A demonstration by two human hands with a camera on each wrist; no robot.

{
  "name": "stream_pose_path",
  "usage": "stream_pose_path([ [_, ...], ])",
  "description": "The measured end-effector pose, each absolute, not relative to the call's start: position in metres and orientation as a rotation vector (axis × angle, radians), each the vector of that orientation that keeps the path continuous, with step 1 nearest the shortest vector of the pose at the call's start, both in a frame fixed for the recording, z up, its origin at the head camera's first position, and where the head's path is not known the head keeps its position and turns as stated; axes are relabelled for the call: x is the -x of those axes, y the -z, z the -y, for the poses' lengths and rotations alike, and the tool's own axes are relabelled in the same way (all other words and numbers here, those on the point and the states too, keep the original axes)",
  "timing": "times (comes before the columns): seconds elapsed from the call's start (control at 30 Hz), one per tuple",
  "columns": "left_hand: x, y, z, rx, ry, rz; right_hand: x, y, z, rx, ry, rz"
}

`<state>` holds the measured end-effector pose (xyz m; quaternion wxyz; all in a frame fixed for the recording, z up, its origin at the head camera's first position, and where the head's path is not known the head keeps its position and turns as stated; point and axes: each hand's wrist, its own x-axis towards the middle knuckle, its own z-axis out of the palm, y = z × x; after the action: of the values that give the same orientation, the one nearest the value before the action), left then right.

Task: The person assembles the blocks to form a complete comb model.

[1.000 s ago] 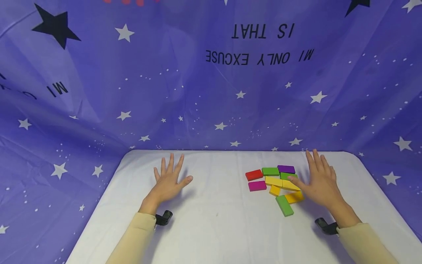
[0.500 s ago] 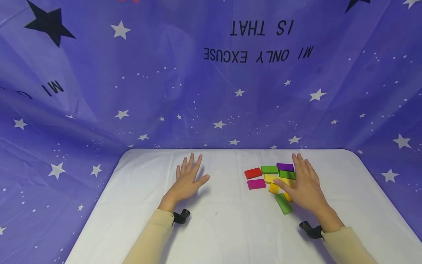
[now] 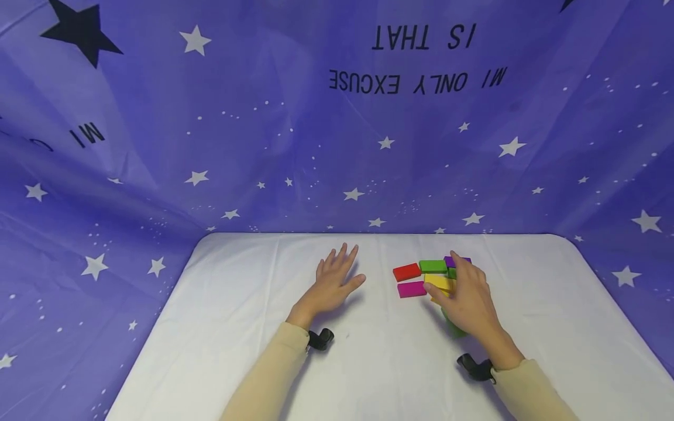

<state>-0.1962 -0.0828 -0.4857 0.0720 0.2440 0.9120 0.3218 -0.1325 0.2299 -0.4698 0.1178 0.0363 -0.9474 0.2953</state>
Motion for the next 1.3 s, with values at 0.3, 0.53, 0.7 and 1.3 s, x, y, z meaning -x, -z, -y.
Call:
stream_pose_path([
  [0.3,0.206,0.489,0.05,-0.805,-0.985,-2.727,0.136,0.476,-0.208,-0.078,-0.865,2.78],
  [0.53,0.211,0.493,0.033,-0.852,-0.959,-2.718,0.139,0.483,-0.197,-0.02,-0.85,2.812],
  [0.7,0.214,0.498,0.023,-0.864,-0.906,-2.741,0.14,0.485,-0.19,0.026,-0.834,2.831],
  [1.3,0.221,0.506,-0.007,-1.065,-0.679,-2.779,0.145,0.497,-0.179,-0.017,-0.668,2.853],
])
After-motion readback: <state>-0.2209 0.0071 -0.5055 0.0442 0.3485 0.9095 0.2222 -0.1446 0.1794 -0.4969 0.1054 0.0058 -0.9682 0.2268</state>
